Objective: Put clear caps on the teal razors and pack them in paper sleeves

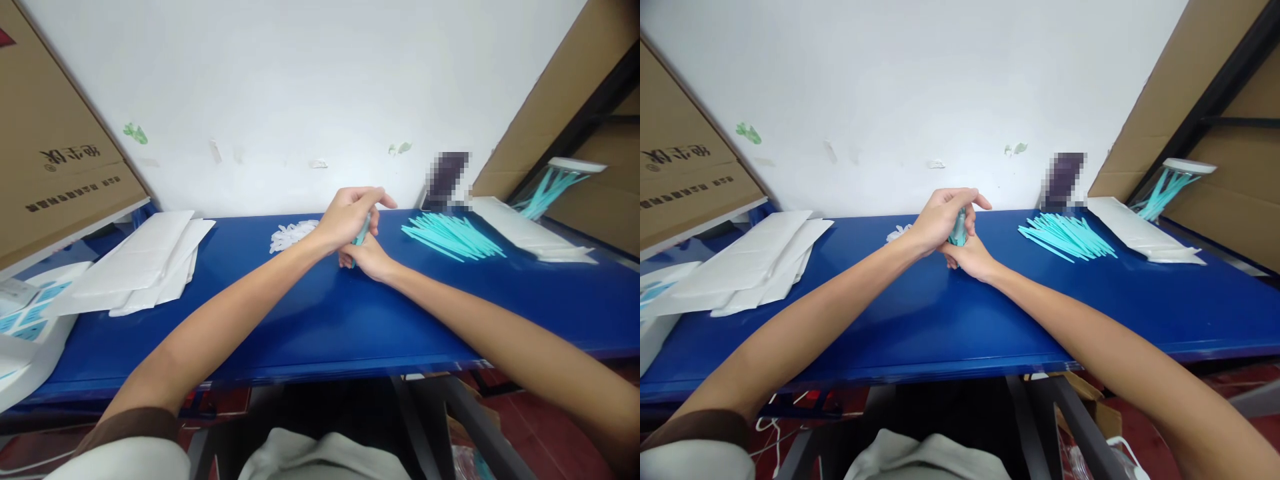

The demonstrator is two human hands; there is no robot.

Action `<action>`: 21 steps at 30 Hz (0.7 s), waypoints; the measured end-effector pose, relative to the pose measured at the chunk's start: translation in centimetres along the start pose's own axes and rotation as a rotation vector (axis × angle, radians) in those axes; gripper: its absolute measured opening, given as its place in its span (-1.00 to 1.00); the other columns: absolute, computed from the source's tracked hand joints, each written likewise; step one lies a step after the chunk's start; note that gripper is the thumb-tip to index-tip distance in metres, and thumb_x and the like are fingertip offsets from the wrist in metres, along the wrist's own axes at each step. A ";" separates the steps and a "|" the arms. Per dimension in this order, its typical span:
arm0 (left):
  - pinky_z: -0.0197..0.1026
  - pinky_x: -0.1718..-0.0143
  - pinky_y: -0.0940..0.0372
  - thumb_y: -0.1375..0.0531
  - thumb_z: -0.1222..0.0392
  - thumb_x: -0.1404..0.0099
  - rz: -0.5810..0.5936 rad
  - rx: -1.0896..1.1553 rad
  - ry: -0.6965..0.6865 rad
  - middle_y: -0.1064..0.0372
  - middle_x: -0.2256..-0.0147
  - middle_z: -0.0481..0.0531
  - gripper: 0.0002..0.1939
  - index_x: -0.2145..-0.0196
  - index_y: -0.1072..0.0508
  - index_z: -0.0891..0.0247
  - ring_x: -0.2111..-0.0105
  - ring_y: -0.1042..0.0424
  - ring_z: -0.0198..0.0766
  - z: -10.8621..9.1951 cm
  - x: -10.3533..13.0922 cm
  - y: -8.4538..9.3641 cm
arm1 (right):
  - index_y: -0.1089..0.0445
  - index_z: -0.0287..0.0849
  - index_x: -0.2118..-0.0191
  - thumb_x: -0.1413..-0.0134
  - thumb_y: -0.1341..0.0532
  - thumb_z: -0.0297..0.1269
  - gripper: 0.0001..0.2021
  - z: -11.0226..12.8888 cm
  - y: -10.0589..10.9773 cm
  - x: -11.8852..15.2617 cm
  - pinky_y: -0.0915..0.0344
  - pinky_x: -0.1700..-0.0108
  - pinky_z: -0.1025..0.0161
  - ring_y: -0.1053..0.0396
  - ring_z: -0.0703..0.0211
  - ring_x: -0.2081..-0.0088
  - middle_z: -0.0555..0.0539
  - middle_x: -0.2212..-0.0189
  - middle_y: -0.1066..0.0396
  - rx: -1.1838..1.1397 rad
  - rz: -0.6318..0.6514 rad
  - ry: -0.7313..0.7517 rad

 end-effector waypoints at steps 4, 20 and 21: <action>-0.30 0.35 -0.34 -0.11 0.21 -0.45 0.050 -0.092 -0.040 -0.37 0.56 -0.08 -0.78 0.19 -0.55 0.29 0.49 -0.44 -0.34 -0.7 0.0 0.2 | -0.07 -0.02 0.54 0.19 -0.38 -0.23 -0.62 -0.2 0.4 0.0 0.04 0.62 0.26 0.02 0.33 0.67 0.18 0.76 -0.03 -0.043 -0.057 -0.023; 0.23 -0.21 -0.19 -0.07 -0.32 -0.39 -0.141 -1.149 0.109 -0.45 -0.14 0.24 -0.36 -0.15 -0.48 0.22 -0.15 -0.37 0.21 -5.0 3.3 18.2 | -0.07 -0.05 0.53 0.04 -0.38 -0.09 -0.57 -0.4 0.8 0.4 0.18 0.56 0.27 0.15 0.37 0.64 0.21 0.70 0.07 -0.005 0.015 -0.097; 0.34 -0.21 -0.15 -0.13 -0.33 -0.33 -0.171 -1.299 0.307 -0.42 -0.16 0.31 -0.30 -0.16 -0.47 0.26 -0.18 -0.32 0.33 -4.3 4.8 21.5 | -0.07 -0.05 0.54 0.02 -0.36 -0.08 -0.58 -0.3 0.8 0.5 0.14 0.54 0.26 0.11 0.36 0.63 0.19 0.70 0.04 0.095 0.024 -0.065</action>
Point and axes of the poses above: each hand's wrist, its own x-axis away from the middle knuckle, its own y-axis out of the back of the hand, z = x × y, the point moved 5 cm from there along -x, towards the middle knuckle
